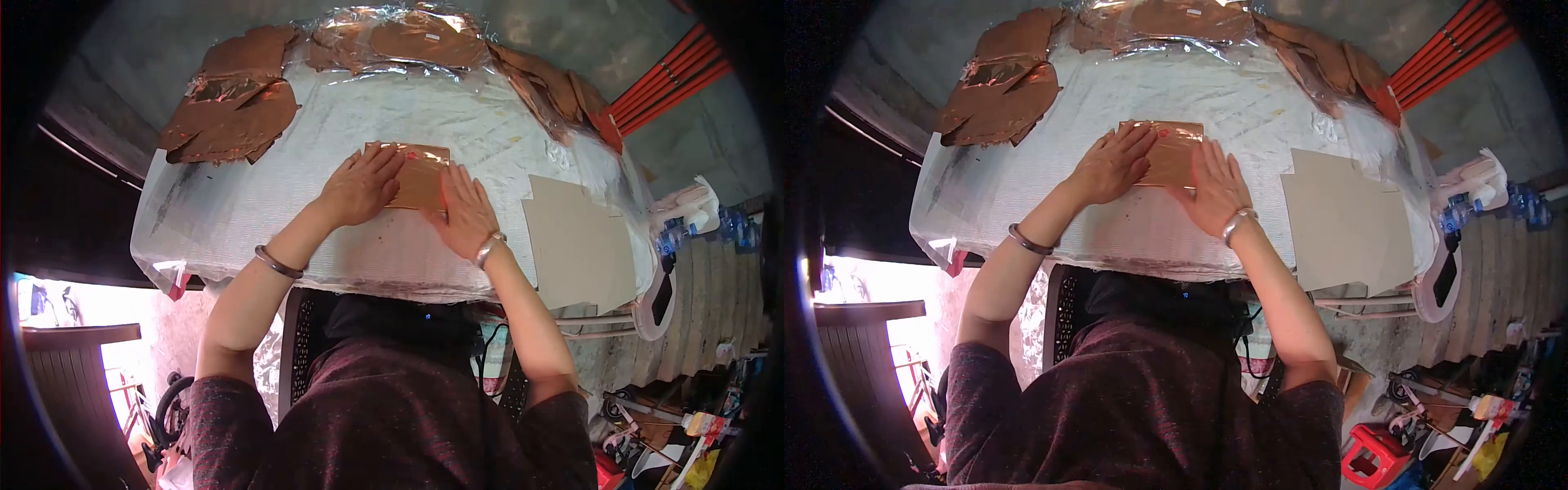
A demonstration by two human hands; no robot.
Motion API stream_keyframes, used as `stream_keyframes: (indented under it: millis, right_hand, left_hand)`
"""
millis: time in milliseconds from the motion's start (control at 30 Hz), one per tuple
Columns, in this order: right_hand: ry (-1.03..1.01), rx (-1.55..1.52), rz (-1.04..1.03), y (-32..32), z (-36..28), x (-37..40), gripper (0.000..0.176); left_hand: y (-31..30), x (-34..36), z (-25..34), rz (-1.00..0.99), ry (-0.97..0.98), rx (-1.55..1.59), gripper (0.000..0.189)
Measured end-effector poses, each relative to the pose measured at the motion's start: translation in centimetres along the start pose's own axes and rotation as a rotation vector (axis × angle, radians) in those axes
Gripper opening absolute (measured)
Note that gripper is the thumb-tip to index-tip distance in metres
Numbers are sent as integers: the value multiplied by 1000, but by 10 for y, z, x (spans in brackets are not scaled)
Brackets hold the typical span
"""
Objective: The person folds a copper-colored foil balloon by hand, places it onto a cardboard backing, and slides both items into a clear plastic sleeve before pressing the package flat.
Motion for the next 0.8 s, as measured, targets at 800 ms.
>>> stream_keyframes:
  millis: [800]
  right_hand:
    - [467, -1012, -306, 19, 51, -16, 37]
  left_hand:
    - [2, 2, 3, 103, 85, -127, 53]
Point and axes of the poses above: each hand's wrist, its own x-axis away from the middle knuckle, its own y-axis out of the palm, z = x × y, the point moved 9 cm from there along -x, towards the middle knuckle, and after that the axes turned 9 degrees about x, right-handed, at the moved point
